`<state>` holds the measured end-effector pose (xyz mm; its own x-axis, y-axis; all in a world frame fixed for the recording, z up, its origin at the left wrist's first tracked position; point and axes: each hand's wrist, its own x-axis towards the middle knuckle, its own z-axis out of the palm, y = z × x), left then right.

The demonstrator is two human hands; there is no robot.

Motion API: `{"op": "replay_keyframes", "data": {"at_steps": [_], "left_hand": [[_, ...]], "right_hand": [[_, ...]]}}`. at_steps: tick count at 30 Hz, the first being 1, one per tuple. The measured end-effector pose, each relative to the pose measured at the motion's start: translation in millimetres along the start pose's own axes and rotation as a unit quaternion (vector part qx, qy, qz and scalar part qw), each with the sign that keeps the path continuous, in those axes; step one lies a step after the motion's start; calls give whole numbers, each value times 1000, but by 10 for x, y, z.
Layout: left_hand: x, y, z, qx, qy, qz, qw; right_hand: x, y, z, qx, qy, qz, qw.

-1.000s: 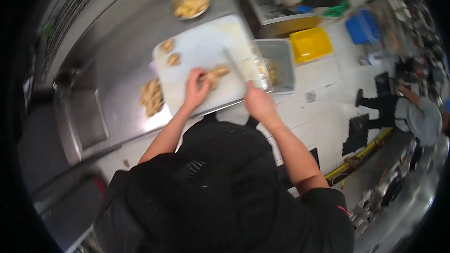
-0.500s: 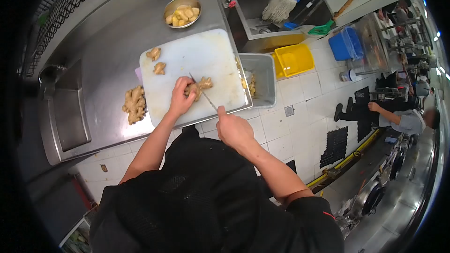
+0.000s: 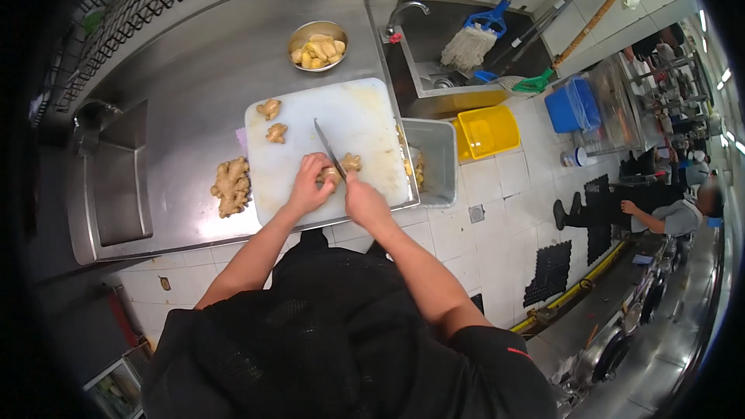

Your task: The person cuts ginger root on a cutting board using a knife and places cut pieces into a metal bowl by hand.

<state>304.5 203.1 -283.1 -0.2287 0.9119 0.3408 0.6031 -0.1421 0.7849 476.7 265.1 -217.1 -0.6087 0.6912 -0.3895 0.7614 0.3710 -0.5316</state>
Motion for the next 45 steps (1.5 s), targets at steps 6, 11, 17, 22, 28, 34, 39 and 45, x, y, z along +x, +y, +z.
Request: {"op": "replay_keyframes", "data": {"at_steps": [6,11,17,22,28,34,39,45], "left_hand": [[-48,-42,-21,-50,17,-63,997],[422,472,-71,188,4,109,976],[1214,-37,-106,313,-114,-34,942],[1224,-212,-609,427,-86,15,900],[822,-35,-770,-10,-409,36,912],[331,87,-387,16,-181,-48,982],[176,127,-93,-24,-83,-70,994],[105,111,-133,24,-67,-2,997]], "right_hand": [[-327,145,-336,73,82,-51,993],[-507,736,-392,43,121,30,991],[-562,887,-211,14,93,94,991],[-595,803,-192,17,108,113,988],[-641,792,-171,12,111,100,989],[-640,568,-326,-2,96,51,994],[-557,284,-301,-51,42,17,998],[-613,110,-472,-47,22,-31,998]]}}
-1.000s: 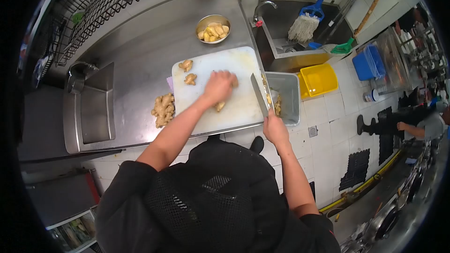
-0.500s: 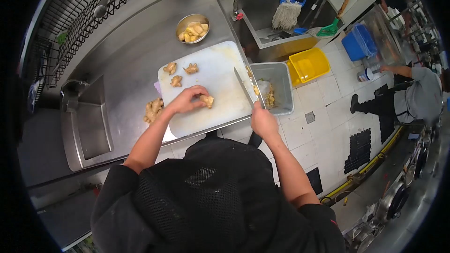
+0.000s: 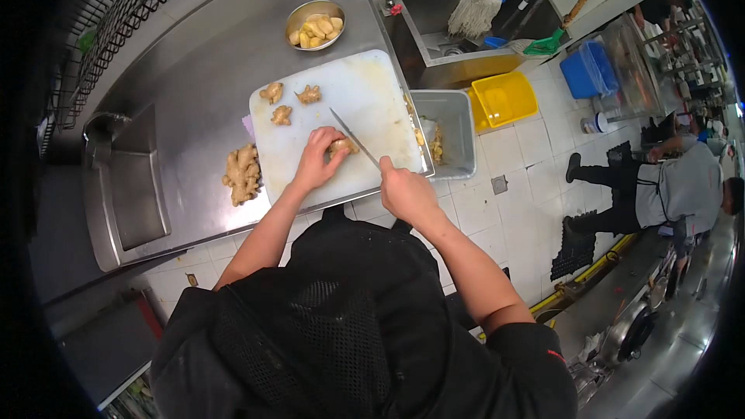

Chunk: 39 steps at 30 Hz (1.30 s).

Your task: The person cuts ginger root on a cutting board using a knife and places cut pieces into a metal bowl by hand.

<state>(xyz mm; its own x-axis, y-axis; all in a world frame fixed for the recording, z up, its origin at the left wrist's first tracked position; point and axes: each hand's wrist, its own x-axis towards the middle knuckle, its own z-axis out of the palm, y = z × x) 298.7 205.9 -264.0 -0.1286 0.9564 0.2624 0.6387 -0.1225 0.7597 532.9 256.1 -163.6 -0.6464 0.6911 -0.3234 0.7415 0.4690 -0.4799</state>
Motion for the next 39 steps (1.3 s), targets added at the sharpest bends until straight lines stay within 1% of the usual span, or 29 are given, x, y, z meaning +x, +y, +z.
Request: {"op": "replay_keyframes", "data": {"at_steps": [1,2,4,5,7,10,12,16,17,19,21,23,25,27,28,30,31,33,34,36,38,39], "left_hand": [[36,-8,-21,22,-1,23,1000],[10,0,-44,16,-3,18,1000],[28,52,-108,108,-6,16,994],[22,16,-90,104,-5,13,994],[11,-42,-86,23,-10,13,1000],[0,-72,-107,-1,-30,5,1000],[-1,-57,-111,3,-30,1,1000],[25,-40,-120,8,-28,-1,1000],[24,-37,-127,8,-27,-2,1000],[39,-19,-162,18,-56,25,998],[59,5,-153,22,-59,27,998],[66,22,-149,28,-59,33,997],[60,14,-164,16,-57,19,998],[73,13,-177,14,-53,11,998],[73,21,-179,20,-65,14,998],[31,41,-170,24,-75,12,997],[29,51,-173,29,-77,18,996],[66,50,-175,40,-76,32,996],[69,28,-148,51,-73,37,995],[32,3,-159,68,-77,46,994],[64,-39,-162,8,-43,-30,999],[66,-54,-157,6,-46,-29,998]], "right_hand": [[-5,-20,-55,-2,-3,2,1000],[-48,-41,-89,-8,-17,3,1000],[-107,-34,-145,-20,-34,5,999],[-146,-22,-161,-22,-45,-1,999],[-221,-26,-210,-26,-58,-10,998],[-337,-92,-276,-26,-74,-5,997],[-370,-136,-301,-44,-107,36,993],[-259,-205,-270,-32,-108,38,993],[-159,-207,-212,-33,-104,40,993],[78,-231,-71,-33,-97,41,994],[322,-251,50,-13,-44,9,999],[403,-230,119,-12,-33,6,999],[363,-223,71,-12,-20,0,1000],[75,-180,-50,-14,-79,27,996],[22,-210,-89,-18,-79,24,996],[-66,-253,-129,-19,-116,67,991],[55,-224,19,-22,-116,64,991],[511,-88,461,24,-17,26,999],[650,-13,468,26,-8,26,999],[810,22,434,108,-1,4,994],[686,103,355,106,4,13,994],[553,139,301,96,-5,21,995]]}}
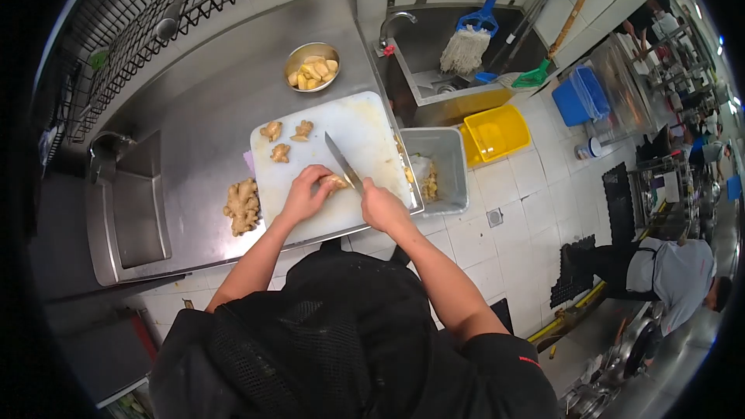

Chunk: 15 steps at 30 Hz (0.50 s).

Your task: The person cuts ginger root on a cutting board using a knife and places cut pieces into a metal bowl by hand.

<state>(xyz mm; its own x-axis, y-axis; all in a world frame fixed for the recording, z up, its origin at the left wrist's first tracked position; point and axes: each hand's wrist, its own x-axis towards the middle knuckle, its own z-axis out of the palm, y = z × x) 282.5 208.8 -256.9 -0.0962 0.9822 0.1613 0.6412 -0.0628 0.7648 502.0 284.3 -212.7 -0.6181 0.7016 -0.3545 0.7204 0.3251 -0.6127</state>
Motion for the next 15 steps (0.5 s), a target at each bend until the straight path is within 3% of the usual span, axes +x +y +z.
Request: {"op": "replay_keyframes", "data": {"at_steps": [5,15], "left_hand": [[-60,67,97,-83,36,-110,990],[-36,-29,223,-96,58,-48,992]], "right_hand": [[-392,-23,-184,-10,10,23,1000],[-606,-302,-254,-43,-8,1,999]]}}
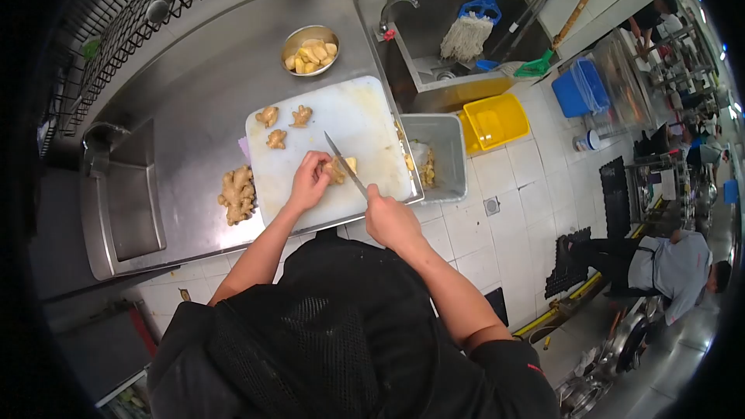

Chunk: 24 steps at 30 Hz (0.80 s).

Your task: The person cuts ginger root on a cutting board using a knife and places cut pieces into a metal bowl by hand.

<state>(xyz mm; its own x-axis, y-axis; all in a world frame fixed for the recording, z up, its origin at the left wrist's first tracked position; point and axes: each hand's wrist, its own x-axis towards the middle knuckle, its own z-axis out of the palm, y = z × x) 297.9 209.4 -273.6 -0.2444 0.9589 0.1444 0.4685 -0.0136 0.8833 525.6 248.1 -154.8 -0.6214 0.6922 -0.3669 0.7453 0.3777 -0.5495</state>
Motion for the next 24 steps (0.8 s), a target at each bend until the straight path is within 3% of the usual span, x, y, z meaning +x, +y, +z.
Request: {"op": "replay_keyframes", "data": {"at_steps": [11,16,24], "left_hand": [[54,30,-11,28,14,-5,999],[116,-93,-34,1,26,-24,999],[79,27,-40,24,12,21,999]], "right_hand": [[-179,-342,-135,-22,-91,56,994],[156,-438,-25,-29,-105,57,992],[57,-543,-200,-45,-130,75,988]]}}
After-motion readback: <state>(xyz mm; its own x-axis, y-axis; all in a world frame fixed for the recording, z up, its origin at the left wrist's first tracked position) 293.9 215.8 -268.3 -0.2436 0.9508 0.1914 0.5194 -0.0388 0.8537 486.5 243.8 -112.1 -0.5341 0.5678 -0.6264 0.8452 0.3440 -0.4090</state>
